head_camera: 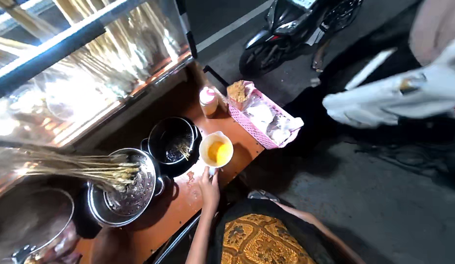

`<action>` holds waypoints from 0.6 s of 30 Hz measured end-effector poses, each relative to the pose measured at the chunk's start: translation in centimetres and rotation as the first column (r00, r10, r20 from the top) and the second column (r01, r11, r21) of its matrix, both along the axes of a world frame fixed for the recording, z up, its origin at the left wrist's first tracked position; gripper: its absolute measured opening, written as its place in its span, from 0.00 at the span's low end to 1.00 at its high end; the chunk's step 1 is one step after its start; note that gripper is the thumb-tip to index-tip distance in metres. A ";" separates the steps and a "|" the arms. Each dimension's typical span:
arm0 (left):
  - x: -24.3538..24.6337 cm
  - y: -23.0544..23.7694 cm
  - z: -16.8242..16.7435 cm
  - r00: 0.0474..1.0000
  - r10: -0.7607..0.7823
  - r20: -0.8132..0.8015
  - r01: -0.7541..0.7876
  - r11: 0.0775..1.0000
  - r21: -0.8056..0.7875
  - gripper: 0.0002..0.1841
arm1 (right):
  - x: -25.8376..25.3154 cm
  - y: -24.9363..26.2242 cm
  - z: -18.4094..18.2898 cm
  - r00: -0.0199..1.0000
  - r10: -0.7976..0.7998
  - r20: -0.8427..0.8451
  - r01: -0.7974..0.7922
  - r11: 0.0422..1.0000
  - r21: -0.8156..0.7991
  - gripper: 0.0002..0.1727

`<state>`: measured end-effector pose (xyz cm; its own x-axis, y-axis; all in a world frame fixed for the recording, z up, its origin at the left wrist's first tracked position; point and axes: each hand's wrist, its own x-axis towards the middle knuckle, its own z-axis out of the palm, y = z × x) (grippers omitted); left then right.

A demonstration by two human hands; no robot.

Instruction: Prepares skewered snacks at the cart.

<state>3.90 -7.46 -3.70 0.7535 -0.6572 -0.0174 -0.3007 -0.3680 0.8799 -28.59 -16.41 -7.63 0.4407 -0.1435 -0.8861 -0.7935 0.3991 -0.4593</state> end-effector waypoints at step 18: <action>-11.8 3.7 4.4 0.910 -0.134 -0.393 0.203 0.969 0.141 0.10 | 0.4 -9.3 7.1 0.729 0.685 0.013 -0.607 0.655 -0.450 0.22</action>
<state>-7.86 -3.75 0.72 0.5454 -0.7341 -0.4045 -0.0298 -0.4993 0.8659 -28.18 -25.74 -0.56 0.6889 -0.0759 -0.7208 -0.6751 -0.4293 -0.6000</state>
